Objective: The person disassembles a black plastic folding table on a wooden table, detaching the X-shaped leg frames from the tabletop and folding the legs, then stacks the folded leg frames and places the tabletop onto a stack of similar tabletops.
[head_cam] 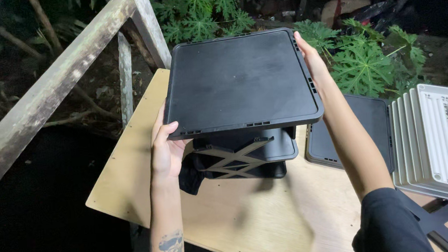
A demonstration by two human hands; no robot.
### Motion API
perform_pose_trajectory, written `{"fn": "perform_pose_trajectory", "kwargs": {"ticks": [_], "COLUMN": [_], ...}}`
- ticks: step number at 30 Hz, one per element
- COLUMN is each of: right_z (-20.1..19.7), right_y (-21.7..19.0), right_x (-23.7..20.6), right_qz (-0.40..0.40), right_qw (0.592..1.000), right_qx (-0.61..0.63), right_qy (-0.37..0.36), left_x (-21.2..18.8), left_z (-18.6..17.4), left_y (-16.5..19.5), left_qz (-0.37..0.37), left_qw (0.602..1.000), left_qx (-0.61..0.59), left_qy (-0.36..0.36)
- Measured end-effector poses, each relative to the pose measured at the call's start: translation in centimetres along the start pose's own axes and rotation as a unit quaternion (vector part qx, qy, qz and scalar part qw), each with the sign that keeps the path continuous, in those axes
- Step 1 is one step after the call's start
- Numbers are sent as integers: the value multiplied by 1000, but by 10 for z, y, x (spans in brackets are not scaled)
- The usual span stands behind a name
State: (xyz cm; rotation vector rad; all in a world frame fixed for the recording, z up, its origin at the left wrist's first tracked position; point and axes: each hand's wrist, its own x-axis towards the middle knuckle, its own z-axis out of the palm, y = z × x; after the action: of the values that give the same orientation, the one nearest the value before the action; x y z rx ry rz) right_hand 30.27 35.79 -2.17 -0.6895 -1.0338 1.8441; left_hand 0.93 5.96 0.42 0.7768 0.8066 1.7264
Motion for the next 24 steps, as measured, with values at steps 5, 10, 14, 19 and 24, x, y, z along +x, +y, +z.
{"fn": "perform_pose_trajectory", "kwargs": {"ticks": [5,10,14,19,24], "right_z": [11,10,13,19,17], "right_y": [-22,-37,-39,-33,-31], "right_x": [-54,-93,-89,-90,-96], "right_qz": [-128,-45,-54,-59,-51], "right_qw": [928,949,972,978,984], "right_qx": [-338,-312,-221,-197,-172], "right_qy": [87,-11,-55,-29,-15], "left_x": [5,14,63,145,166], "left_z": [3,-20,-47,-52,-49], "left_y": [-11,-26,-46,-91,-111], "left_qz": [2,9,24,8,1], "left_qw": [1000,999,989,997,998], "left_qx": [4,-11,-132,-54,-38], "left_qy": [-17,-43,-63,-57,-59]}}
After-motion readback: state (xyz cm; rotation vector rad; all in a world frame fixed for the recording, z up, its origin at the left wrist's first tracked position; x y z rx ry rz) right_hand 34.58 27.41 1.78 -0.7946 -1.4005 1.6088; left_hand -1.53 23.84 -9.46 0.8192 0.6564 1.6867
